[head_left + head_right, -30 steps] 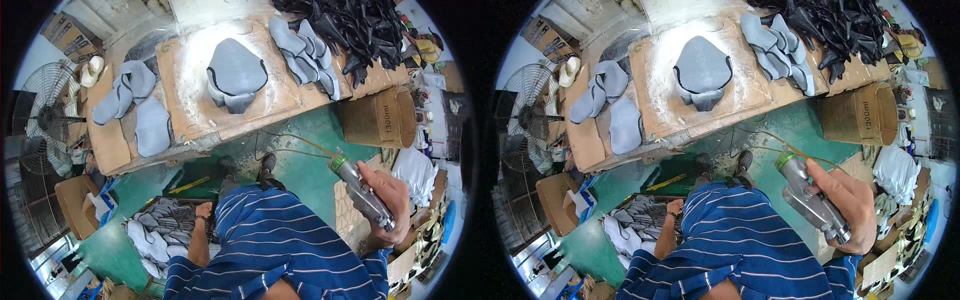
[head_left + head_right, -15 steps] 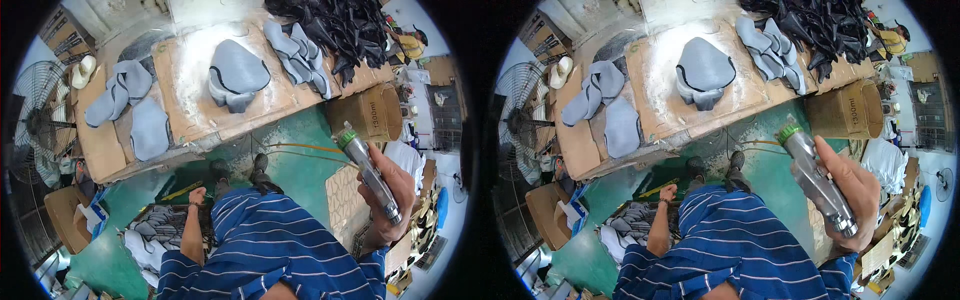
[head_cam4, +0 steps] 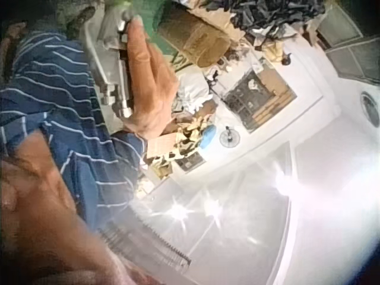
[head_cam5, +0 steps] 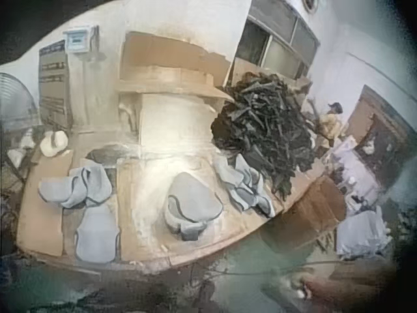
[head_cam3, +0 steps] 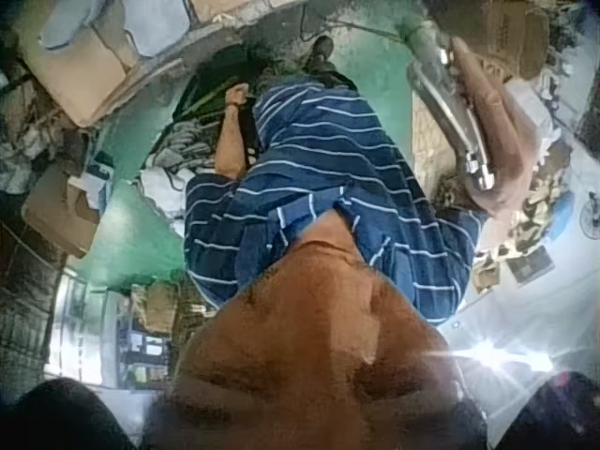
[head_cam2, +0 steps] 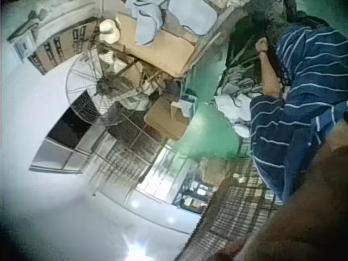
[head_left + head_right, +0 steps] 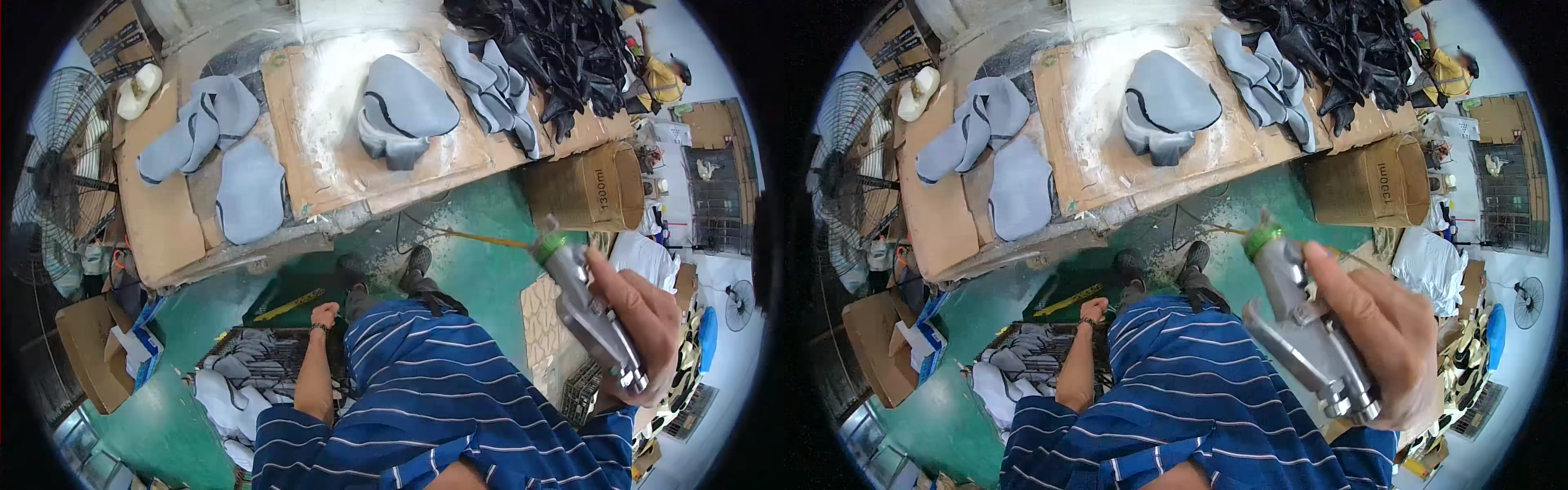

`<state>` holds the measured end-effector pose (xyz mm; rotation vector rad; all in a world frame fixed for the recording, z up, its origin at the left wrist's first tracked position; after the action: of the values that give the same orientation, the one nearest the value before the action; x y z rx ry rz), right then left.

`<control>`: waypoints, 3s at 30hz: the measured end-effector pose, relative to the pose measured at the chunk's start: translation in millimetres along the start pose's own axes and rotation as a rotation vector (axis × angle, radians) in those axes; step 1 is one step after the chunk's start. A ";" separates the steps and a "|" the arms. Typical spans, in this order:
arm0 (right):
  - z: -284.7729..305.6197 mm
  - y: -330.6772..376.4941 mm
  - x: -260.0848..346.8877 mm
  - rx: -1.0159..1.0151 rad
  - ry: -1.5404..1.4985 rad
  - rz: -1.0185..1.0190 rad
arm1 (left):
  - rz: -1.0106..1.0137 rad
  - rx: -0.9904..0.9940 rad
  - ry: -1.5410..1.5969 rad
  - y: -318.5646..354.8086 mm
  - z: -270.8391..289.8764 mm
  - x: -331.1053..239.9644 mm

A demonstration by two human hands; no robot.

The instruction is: Applying spray adhesive to padded manufacturing components and organizing them on a metal drying rack.

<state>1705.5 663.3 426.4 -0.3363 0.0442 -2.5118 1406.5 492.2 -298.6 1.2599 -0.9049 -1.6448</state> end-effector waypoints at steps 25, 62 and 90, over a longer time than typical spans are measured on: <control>7.6 126.2 -87.5 -0.008 -0.234 -0.191 | -0.578 -0.379 0.059 22.5 -29.3 -102.1; -6.0 134.4 -351.9 -0.352 -0.649 -0.275 | 0.044 0.003 -0.559 122.2 -114.1 -32.9; 20.2 98.0 -291.2 -0.082 -0.469 -0.052 | 0.077 -0.068 0.090 77.6 -98.2 -94.2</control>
<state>1995.3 749.7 368.6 -0.9605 -0.0484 -2.4214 1529.3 545.8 -217.4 1.2278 -0.8263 -1.5340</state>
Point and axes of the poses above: each hand's wrist, its own y-axis away from the middle knuckle, its own z-axis out of the back of the hand, x = y × z, the point moved 2 cm from there along -y, towards the middle knuckle, and after that the axes turned 6 degrees about z, right-handed, at the moved point
